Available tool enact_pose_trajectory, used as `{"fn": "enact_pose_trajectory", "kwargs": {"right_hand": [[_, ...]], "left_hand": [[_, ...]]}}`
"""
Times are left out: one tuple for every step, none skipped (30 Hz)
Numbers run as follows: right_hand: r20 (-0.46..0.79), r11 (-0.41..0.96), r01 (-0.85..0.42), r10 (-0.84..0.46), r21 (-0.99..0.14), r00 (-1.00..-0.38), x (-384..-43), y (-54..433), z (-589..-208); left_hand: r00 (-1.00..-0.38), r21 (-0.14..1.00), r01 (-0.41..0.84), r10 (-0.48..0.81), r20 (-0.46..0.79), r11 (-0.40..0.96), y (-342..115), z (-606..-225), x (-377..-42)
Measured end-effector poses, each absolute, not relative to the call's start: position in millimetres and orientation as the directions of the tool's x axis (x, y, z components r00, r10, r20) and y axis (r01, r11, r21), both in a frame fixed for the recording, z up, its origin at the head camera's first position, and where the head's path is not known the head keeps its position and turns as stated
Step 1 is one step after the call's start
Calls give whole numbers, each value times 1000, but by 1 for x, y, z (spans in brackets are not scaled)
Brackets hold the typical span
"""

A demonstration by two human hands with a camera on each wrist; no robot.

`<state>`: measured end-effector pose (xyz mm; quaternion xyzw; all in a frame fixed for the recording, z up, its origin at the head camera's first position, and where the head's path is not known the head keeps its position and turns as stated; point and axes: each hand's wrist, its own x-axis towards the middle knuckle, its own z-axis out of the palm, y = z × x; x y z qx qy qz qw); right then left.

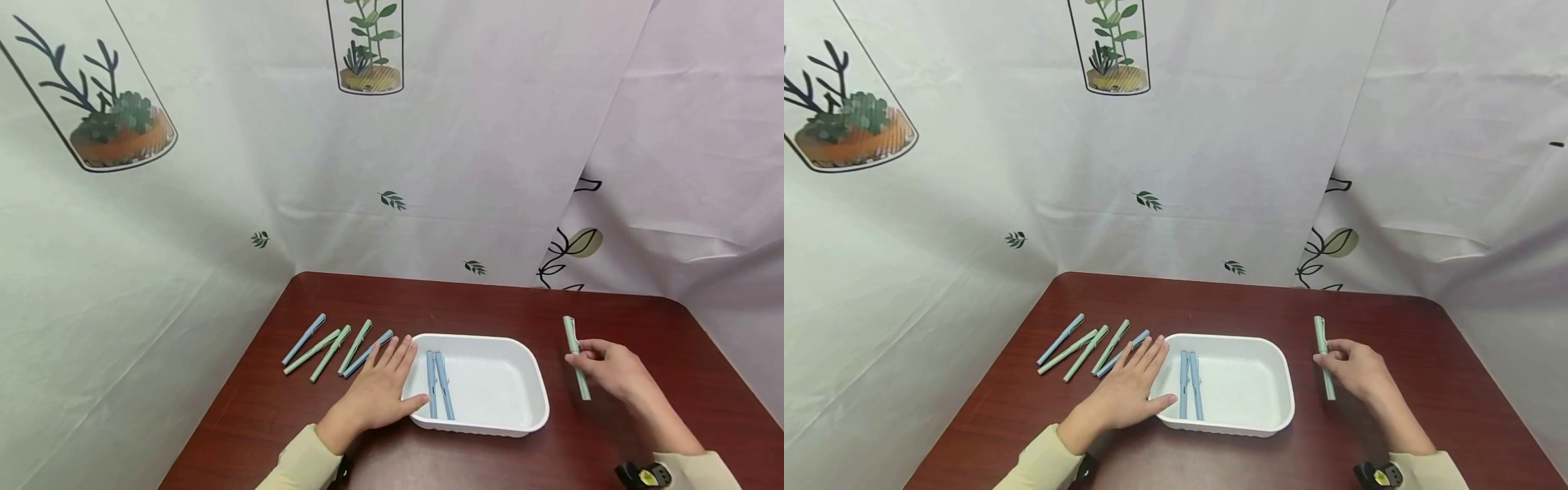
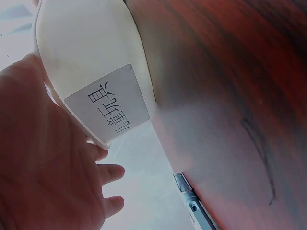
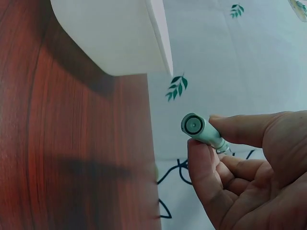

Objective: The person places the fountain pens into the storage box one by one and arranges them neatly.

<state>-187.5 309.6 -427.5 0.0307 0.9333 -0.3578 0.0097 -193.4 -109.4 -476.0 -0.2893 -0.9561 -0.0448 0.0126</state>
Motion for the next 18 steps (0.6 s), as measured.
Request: {"fn": "enact_pose_trajectory", "kwargs": {"right_hand": [[-38, 746, 63, 50, -663, -998, -187, 308, -428], [-35, 751, 62, 51, -657, -998, -187, 307, -428], [-36, 752, 63, 52, -656, -998, -186, 305, -428], [-35, 754, 63, 53, -654, -998, -186, 303, -428], [-35, 755, 62, 52, -653, -998, -186, 301, -428], [-39, 751, 63, 50, -657, -998, -185, 299, -429], [-42, 749, 64, 48, -659, -998, -185, 298, -429], [-42, 751, 64, 47, -657, -998, -185, 296, -429], [-43, 748, 63, 46, -660, -998, -184, 294, -429], [-43, 744, 62, 44, -666, -998, -184, 292, -429], [-45, 739, 63, 43, -671, -998, -183, 290, -429], [-47, 733, 63, 42, -677, -998, -183, 288, -429], [-49, 731, 63, 41, -680, -998, -183, 287, -429], [-50, 726, 64, 40, -684, -998, -182, 285, -429], [-54, 717, 66, 39, -694, -998, -182, 283, -429], [-57, 713, 67, 38, -698, -998, -181, 281, -429], [-55, 712, 63, 34, -699, -998, -181, 279, -428], [-56, 710, 62, 32, -701, -998, -181, 278, -428]], "left_hand": [[-832, 77, 555, 552, 50, 829, -109, -476, -194], [-832, 76, 555, 553, 51, 828, -109, -476, -193], [-832, 75, 555, 553, 52, 828, -109, -476, -194], [-832, 74, 555, 553, 53, 828, -110, -476, -193], [-831, 73, 556, 553, 54, 828, -110, -477, -194], [-831, 73, 556, 553, 56, 828, -110, -477, -193], [-831, 72, 556, 553, 58, 828, -110, -477, -194], [-831, 72, 557, 553, 59, 828, -110, -477, -194], [-831, 72, 556, 553, 59, 828, -110, -478, -194], [-831, 72, 556, 553, 60, 828, -110, -478, -194], [-831, 74, 556, 553, 60, 828, -110, -478, -193], [-831, 73, 557, 554, 60, 827, -110, -478, -193], [-831, 76, 556, 553, 59, 828, -110, -478, -194], [-832, 79, 555, 552, 57, 828, -110, -478, -193], [-832, 80, 555, 552, 57, 828, -110, -478, -193], [-832, 82, 554, 552, 56, 828, -110, -478, -193], [-833, 83, 554, 551, 55, 829, -110, -478, -193], [-833, 83, 553, 550, 54, 829, -110, -478, -193]]}}
